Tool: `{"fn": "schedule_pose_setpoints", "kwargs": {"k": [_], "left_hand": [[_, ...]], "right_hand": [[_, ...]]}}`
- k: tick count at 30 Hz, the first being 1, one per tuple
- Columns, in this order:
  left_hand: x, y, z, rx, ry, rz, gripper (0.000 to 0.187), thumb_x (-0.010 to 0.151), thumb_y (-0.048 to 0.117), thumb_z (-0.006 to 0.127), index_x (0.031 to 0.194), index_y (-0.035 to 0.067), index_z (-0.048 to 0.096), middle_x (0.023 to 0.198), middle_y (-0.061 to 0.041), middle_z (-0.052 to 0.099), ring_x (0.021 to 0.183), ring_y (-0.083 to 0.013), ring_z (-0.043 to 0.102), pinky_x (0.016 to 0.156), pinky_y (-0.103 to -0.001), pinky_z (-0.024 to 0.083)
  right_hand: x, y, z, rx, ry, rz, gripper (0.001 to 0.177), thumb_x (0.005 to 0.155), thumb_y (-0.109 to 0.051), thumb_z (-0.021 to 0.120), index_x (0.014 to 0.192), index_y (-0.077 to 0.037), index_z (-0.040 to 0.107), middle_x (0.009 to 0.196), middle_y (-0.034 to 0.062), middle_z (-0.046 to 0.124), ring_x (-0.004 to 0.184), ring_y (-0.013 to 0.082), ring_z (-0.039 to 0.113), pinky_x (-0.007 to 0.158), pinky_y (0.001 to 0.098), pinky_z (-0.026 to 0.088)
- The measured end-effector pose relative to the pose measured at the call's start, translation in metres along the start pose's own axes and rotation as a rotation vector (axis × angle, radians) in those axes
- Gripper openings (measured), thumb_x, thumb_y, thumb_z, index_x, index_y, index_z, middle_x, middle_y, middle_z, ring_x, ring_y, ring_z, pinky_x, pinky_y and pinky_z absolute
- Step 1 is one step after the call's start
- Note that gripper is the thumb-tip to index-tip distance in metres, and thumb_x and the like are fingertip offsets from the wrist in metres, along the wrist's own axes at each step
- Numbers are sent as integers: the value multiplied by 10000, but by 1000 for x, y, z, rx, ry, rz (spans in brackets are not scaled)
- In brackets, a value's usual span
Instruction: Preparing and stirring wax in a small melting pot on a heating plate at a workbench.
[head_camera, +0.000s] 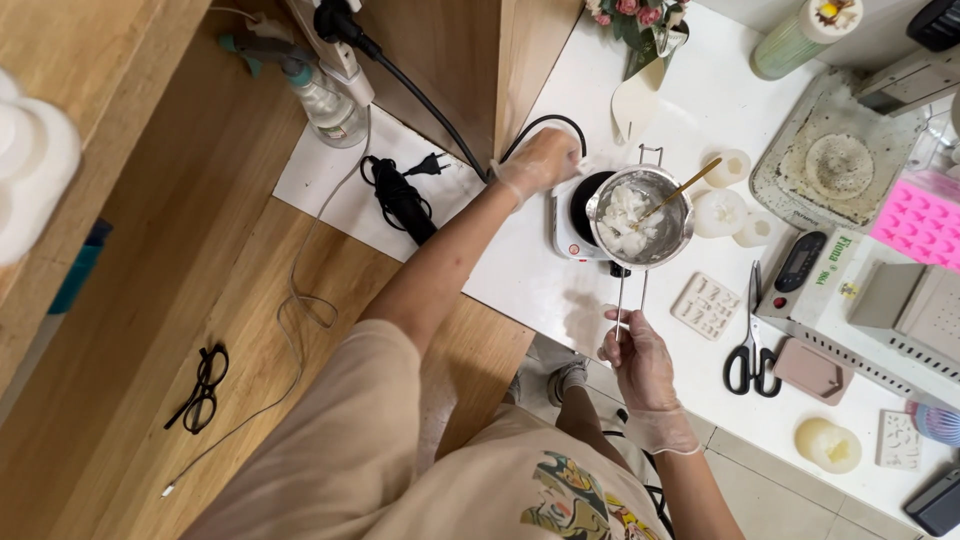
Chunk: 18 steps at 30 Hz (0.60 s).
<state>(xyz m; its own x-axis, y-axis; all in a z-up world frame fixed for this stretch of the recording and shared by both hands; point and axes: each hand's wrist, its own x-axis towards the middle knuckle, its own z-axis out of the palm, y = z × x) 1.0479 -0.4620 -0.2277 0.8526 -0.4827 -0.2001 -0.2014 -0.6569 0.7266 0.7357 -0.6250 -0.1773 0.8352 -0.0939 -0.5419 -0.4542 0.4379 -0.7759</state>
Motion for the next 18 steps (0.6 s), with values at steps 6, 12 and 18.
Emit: {"fn": "schedule_pose_setpoints", "kwargs": {"k": [6,12,18], "left_hand": [[33,4,20,-2,55,108,59,743,105,809,782,95,767,916,-174,736,813,-286,714,762,-375,573],[-20,-34,40,-133,183,161,93,768,84,800,741,47,719,826,-163,755,755,-270,744,734,-381,586],[-57,-20,57,-324,410,96,93,752,36,791,764,6,703,791,-187,745,726,-306,722,684,-404,571]], "right_hand": [[1,-6,-5,-5,15,26,427,1128,-350,336,1151,7,569,613,5,447,566,127,376,637,304,411],[9,1,-12,-9,24,14,406,1136,-335,337,1148,0,567,638,5,456,585,124,375,638,305,396],[12,-6,-8,-18,18,10,409,1138,-338,345,1147,3,570,643,10,454,594,127,379,646,305,409]]}}
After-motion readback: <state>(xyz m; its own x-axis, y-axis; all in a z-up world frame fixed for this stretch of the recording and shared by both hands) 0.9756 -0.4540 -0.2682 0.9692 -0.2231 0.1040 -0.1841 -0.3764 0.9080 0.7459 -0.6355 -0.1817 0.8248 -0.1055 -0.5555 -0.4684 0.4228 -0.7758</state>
